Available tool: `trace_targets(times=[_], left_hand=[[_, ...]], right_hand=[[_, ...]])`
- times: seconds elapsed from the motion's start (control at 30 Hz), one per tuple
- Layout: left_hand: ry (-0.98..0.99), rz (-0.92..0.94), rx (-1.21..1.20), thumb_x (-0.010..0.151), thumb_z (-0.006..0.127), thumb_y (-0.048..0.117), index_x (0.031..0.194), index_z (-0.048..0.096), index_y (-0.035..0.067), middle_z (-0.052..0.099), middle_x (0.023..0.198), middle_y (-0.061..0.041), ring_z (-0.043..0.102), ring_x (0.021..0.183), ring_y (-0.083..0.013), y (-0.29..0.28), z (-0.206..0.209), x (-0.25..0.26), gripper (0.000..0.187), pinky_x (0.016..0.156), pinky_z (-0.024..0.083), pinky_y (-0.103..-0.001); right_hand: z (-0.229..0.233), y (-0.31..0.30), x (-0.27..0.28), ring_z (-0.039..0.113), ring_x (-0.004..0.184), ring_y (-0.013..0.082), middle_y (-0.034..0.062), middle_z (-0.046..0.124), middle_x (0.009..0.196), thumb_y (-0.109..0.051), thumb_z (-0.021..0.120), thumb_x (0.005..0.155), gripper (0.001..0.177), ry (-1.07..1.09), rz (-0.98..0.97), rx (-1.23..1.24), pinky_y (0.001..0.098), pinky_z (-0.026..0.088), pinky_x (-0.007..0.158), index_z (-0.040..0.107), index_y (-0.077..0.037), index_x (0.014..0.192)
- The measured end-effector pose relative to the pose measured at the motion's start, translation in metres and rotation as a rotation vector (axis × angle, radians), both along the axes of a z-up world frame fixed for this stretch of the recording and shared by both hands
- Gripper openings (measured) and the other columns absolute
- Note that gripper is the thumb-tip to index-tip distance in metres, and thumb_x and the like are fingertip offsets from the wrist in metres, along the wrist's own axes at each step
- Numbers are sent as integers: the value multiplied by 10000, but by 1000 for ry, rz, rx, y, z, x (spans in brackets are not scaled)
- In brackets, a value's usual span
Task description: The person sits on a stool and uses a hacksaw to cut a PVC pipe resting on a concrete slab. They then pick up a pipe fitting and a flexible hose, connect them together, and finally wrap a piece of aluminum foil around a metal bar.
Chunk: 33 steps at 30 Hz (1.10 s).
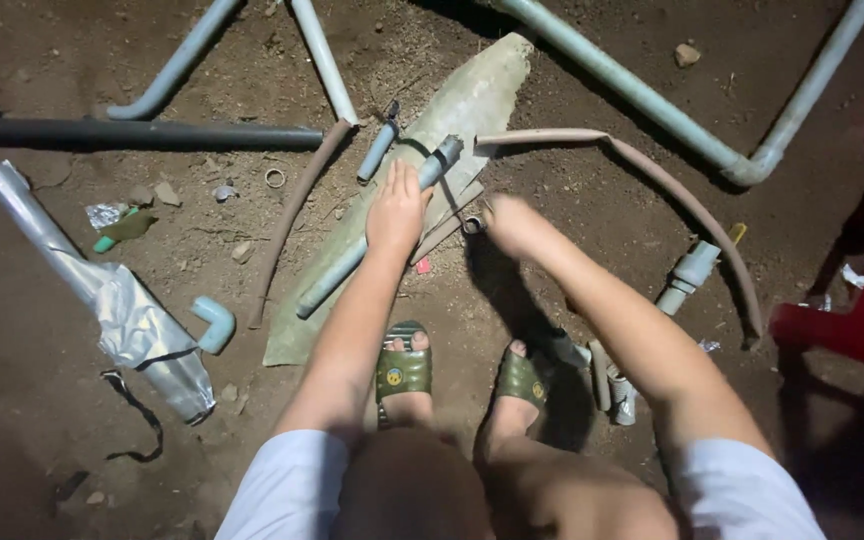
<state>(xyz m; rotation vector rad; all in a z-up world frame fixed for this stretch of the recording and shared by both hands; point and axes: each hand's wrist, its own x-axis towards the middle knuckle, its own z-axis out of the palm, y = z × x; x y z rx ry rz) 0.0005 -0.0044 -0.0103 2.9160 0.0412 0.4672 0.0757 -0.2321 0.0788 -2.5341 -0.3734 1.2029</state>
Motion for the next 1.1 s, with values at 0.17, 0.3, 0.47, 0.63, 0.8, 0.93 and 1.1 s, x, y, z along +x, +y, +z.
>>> trace_targets(times=[0.17, 0.3, 0.47, 0.63, 0.8, 0.93, 1.1], left_hand=[[-35, -3, 48, 1091, 601, 483, 1371, 605, -39, 681, 1376, -272, 691, 1297, -363, 4, 1, 0, 592, 1012, 602, -422], [-51, 20, 35, 1091, 605, 488, 1369, 617, -36, 690, 1371, -261, 698, 1292, -350, -2, 6, 3, 593, 1020, 596, -414], [-27, 10, 10, 1091, 614, 471, 1373, 617, -34, 684, 1389, -265, 697, 1294, -357, -1, 7, 3, 579, 1018, 592, -420], [-10, -7, -42, 1098, 608, 469, 1378, 604, -51, 682, 1380, -287, 697, 1283, -379, 0, 11, 2, 591, 1000, 601, -434], [18, 9, -40, 1075, 643, 460, 1401, 590, -39, 654, 1429, -282, 667, 1331, -384, -2, 6, 4, 599, 1013, 594, -455], [20, 18, -65, 1082, 631, 449, 1393, 603, -33, 657, 1435, -276, 661, 1341, -380, -2, 8, 1, 574, 1040, 575, -453], [83, 15, -82, 1073, 638, 457, 1411, 589, -25, 659, 1435, -271, 659, 1343, -383, -1, 19, 1, 591, 1043, 582, -470]], right_hand=[[11, 19, 7, 753, 1055, 494, 326, 771, 1007, -334, 461, 1079, 490, -24, 7, 32, 601, 605, 909, 762, 51, 1045], [39, -47, -40, 723, 1080, 549, 381, 752, 1051, -297, 474, 1079, 473, 76, -70, -25, 655, 575, 936, 736, 97, 1076], [100, -68, -49, 711, 1115, 546, 368, 757, 1065, -303, 434, 1073, 482, 129, -93, -93, 663, 561, 957, 738, 68, 1034], [-1, -18, 8, 742, 1096, 498, 343, 767, 1037, -301, 453, 1096, 448, 56, -4, -16, 615, 586, 957, 750, 33, 1057], [-12, 11, 24, 764, 1049, 446, 248, 790, 968, -355, 433, 1073, 469, -16, 41, -12, 573, 616, 903, 768, -37, 992], [55, -43, -29, 721, 1149, 499, 348, 755, 1089, -308, 435, 1091, 470, 105, -83, -55, 604, 580, 1001, 750, 41, 1101], [123, -89, -73, 721, 1138, 528, 351, 768, 1097, -312, 411, 1073, 488, 208, -167, -169, 621, 572, 965, 745, 44, 1085]])
